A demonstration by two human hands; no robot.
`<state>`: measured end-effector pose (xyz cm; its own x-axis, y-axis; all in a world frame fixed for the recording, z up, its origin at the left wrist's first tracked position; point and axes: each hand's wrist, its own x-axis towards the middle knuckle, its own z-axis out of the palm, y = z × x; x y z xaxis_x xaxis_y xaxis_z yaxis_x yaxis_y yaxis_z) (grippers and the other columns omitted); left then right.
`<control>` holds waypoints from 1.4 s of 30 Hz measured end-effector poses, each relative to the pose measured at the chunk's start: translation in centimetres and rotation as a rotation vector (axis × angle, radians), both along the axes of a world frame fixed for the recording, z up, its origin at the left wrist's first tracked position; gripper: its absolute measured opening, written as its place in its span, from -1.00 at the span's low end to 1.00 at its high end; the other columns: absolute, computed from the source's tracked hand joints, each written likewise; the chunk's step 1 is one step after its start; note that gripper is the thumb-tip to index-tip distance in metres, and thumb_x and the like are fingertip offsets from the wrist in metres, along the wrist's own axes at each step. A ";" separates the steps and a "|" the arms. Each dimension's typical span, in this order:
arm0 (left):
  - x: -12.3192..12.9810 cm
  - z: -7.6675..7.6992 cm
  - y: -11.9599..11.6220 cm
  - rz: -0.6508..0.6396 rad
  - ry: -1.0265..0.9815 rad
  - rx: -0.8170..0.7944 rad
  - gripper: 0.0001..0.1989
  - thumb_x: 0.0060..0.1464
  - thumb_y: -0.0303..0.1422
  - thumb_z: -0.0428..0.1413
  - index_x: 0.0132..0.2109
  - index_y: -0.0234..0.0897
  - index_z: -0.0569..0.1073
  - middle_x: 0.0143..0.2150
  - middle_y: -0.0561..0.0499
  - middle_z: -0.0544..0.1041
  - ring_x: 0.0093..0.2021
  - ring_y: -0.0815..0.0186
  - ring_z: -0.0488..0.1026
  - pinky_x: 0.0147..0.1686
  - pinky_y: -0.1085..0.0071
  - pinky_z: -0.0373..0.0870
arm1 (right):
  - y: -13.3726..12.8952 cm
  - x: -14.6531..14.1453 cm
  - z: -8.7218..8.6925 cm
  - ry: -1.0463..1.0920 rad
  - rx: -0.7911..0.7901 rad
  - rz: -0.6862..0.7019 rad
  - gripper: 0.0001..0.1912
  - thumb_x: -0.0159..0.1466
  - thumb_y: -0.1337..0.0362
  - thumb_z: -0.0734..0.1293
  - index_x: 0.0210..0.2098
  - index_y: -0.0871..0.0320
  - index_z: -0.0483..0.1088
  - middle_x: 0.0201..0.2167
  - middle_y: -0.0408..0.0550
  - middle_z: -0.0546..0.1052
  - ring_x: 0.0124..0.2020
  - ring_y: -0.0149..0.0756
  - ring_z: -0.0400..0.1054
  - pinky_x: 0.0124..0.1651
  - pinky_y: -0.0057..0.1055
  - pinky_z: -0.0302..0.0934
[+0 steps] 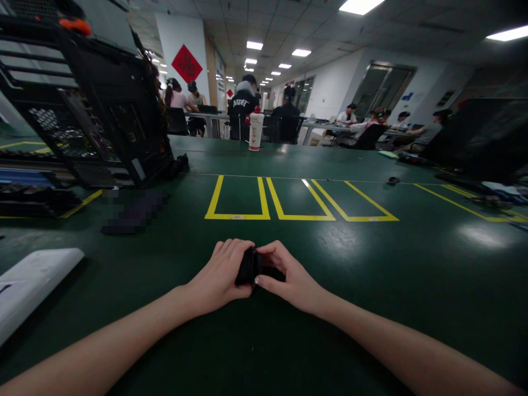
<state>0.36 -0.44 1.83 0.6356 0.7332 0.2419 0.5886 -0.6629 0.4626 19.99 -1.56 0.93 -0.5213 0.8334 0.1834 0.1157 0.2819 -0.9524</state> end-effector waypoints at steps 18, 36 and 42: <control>0.1 -0.3 0.2 0.001 0.007 0.033 -0.46 -0.03 -0.39 0.18 0.07 -0.28 0.13 -0.04 -0.11 0.33 -0.07 0.11 0.30 -0.12 0.18 0.23 | 0.1 0.1 -0.2 0.044 -0.093 -0.137 -0.67 0.16 0.41 0.33 -0.10 0.14 0.22 -0.15 -0.06 0.41 -0.07 -0.29 0.35 0.04 -0.21 0.25; -0.1 -0.3 0.0 -0.021 0.040 0.098 -0.41 -0.04 -0.44 0.19 0.10 -0.32 0.11 0.00 -0.14 0.32 -0.04 0.10 0.28 -0.10 0.17 0.25 | 0.5 -1.1 1.1 0.107 -0.438 -0.120 -0.61 -0.03 0.37 0.47 -0.23 0.19 0.31 -0.21 -0.08 0.45 -0.12 -0.21 0.38 -0.03 -0.19 0.27; 0.0 -0.5 0.0 -0.016 0.019 0.091 -0.40 -0.01 -0.41 0.18 0.13 -0.24 0.08 0.07 -0.13 0.30 0.00 0.09 0.28 -0.06 0.14 0.23 | 0.2 -1.1 0.6 0.174 -0.422 -0.151 -0.81 0.16 0.25 0.35 -0.25 0.18 0.35 -0.25 -0.10 0.43 -0.24 -0.34 0.36 -0.12 -0.30 0.27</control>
